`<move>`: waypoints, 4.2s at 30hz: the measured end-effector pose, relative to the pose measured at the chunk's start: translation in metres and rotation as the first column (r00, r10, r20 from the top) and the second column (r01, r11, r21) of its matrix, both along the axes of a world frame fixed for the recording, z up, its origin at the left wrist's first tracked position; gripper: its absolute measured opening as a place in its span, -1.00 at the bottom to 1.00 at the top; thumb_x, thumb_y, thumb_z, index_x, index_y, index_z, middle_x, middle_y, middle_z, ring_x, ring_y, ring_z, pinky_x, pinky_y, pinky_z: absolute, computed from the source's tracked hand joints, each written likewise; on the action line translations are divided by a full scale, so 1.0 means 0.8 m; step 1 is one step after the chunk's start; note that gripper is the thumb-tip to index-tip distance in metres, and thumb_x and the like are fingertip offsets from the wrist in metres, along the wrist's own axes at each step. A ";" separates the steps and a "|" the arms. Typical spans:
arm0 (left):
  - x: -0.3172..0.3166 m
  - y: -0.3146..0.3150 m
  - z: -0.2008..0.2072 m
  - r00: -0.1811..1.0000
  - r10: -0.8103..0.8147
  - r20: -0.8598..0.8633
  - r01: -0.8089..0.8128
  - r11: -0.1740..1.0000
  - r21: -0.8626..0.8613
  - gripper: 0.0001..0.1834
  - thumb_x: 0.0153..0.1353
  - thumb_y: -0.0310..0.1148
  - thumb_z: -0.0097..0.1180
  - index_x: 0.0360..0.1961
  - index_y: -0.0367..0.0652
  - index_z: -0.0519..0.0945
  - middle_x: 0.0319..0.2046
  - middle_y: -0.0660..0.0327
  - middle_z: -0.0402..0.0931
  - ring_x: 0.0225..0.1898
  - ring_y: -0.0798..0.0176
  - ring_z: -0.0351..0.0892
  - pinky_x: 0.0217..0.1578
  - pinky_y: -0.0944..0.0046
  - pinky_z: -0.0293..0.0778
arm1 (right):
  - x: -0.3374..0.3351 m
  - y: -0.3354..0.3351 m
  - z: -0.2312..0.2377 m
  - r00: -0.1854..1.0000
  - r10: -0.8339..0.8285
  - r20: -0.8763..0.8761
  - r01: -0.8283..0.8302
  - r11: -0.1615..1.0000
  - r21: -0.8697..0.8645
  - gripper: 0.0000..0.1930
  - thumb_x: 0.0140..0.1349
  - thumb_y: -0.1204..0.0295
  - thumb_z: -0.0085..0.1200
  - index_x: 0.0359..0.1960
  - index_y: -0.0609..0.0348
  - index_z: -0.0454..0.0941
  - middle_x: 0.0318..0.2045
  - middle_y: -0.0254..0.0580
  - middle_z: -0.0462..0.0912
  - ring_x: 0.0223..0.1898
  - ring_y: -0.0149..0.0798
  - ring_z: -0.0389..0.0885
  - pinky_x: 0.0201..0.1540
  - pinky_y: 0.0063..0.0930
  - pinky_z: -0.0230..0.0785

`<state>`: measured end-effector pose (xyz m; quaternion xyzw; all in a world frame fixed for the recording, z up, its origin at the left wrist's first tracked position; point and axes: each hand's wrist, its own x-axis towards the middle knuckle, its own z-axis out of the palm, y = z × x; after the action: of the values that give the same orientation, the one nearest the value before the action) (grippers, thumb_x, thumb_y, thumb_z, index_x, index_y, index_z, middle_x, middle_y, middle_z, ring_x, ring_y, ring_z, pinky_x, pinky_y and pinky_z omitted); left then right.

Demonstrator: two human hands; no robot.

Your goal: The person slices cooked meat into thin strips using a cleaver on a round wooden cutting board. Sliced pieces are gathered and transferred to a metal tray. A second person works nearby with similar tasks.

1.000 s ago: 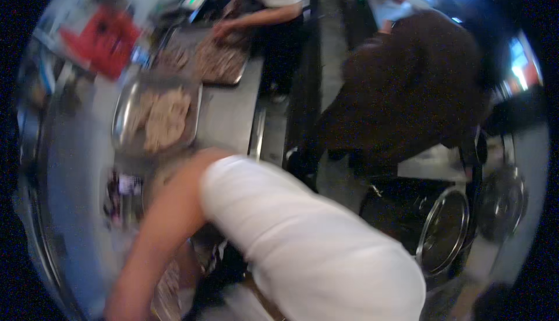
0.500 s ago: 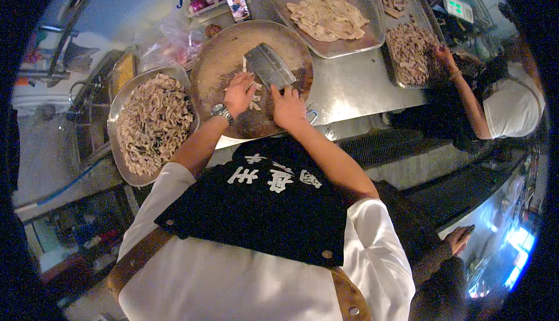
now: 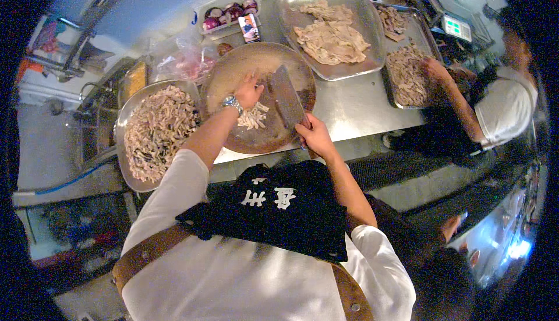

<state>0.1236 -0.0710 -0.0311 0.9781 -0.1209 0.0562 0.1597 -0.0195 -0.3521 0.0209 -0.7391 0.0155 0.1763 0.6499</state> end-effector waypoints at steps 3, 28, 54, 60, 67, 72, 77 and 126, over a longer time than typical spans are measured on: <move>0.013 -0.005 -0.004 0.994 -0.094 -0.055 0.091 0.995 -0.052 -0.51 0.29 -0.23 0.02 0.17 -0.30 0.48 0.26 -0.10 0.37 0.29 -0.14 0.32 0.33 0.06 0.25 | -0.036 -0.018 -0.014 0.982 -0.055 -0.178 0.086 0.982 0.171 -0.77 0.42 0.28 0.07 -0.35 0.10 0.38 -0.55 -0.37 0.47 -0.62 -0.48 0.44 -0.54 -0.54 0.34; -0.156 0.050 0.006 0.999 -0.035 0.022 0.041 0.847 -0.529 -0.41 0.16 -0.11 0.25 0.19 -0.16 0.51 0.30 -0.08 0.27 0.36 -0.24 0.17 0.36 -0.06 0.17 | -0.107 0.244 -0.030 0.910 -0.210 -0.356 0.253 0.964 0.078 -0.91 0.43 0.42 -0.05 -0.24 0.13 0.37 -0.62 -0.36 0.44 -0.71 -0.45 0.38 -0.68 -0.53 0.26; -0.210 0.624 0.105 0.584 0.800 0.135 -0.695 0.579 -0.426 -0.37 0.34 0.15 -0.07 0.10 -0.18 0.60 0.17 -0.08 0.49 0.23 -0.14 0.41 0.27 -0.05 0.25 | 0.019 0.437 0.144 0.882 0.435 -0.179 -0.378 0.882 0.280 -0.86 0.45 0.35 -0.05 -0.11 0.11 0.42 -0.49 -0.37 0.45 -0.58 -0.48 0.38 -0.55 -0.58 0.28; -0.238 0.610 0.113 0.705 0.703 0.097 -0.646 0.692 -0.322 -0.39 0.37 0.01 0.03 0.31 -0.14 0.45 0.39 -0.11 0.22 0.40 -0.10 0.21 0.38 0.05 0.15 | 0.008 0.254 0.125 0.977 0.212 -0.010 -0.210 0.958 -0.195 -0.86 0.32 0.44 0.10 -0.15 0.20 0.50 -0.46 -0.35 0.54 -0.53 -0.45 0.47 -0.43 -0.51 0.38; -0.210 0.441 0.137 0.837 0.455 0.302 -0.313 0.853 -0.418 -0.44 0.29 -0.38 0.15 0.31 -0.25 0.41 0.37 -0.09 0.26 0.39 -0.12 0.23 0.31 0.05 0.25 | -0.010 0.161 0.040 0.886 0.150 0.438 0.246 0.650 -0.719 -0.46 0.16 0.46 0.16 0.24 -0.06 0.47 -0.08 0.01 0.59 -0.02 0.07 0.56 0.04 -0.18 0.46; -0.123 0.202 0.066 0.998 0.036 0.059 -0.031 0.997 -0.071 -0.31 0.33 -0.05 0.08 0.40 -0.13 0.28 0.47 -0.17 -0.04 0.48 -0.27 -0.08 0.41 -0.24 -0.08 | 0.030 0.157 -0.020 0.843 0.375 0.386 0.182 0.476 -0.860 -0.52 0.24 0.28 0.14 0.23 -0.32 0.49 -0.02 -0.09 0.57 0.01 0.04 0.55 0.02 -0.05 0.45; -0.088 0.167 0.021 0.996 0.053 -0.076 -0.057 0.997 -0.053 -0.34 0.32 0.07 0.01 0.38 0.06 0.34 0.46 -0.15 0.02 0.48 -0.29 -0.09 0.41 -0.30 -0.18 | 0.048 0.139 -0.028 0.731 0.465 0.500 0.214 0.539 -0.815 -0.54 0.28 0.25 0.09 0.25 -0.38 0.48 0.04 -0.18 0.56 0.08 -0.02 0.51 0.13 -0.04 0.35; -0.192 0.090 0.065 0.982 -0.158 -0.103 0.083 0.852 -0.516 -0.73 0.24 -0.32 0.14 -0.08 -0.12 0.71 0.06 0.09 0.60 0.09 -0.02 0.55 0.15 0.10 0.44 | -0.173 0.099 0.034 0.994 -0.103 0.033 0.099 0.748 -0.656 -0.77 0.31 0.31 0.13 -0.23 0.27 0.65 -0.37 0.06 0.70 -0.32 -0.03 0.70 -0.21 -0.28 0.51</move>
<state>-0.0303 0.0012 0.0210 0.8929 -0.1512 0.0063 0.4240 -0.1579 -0.2730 0.0478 -0.9177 0.1180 0.1261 0.3578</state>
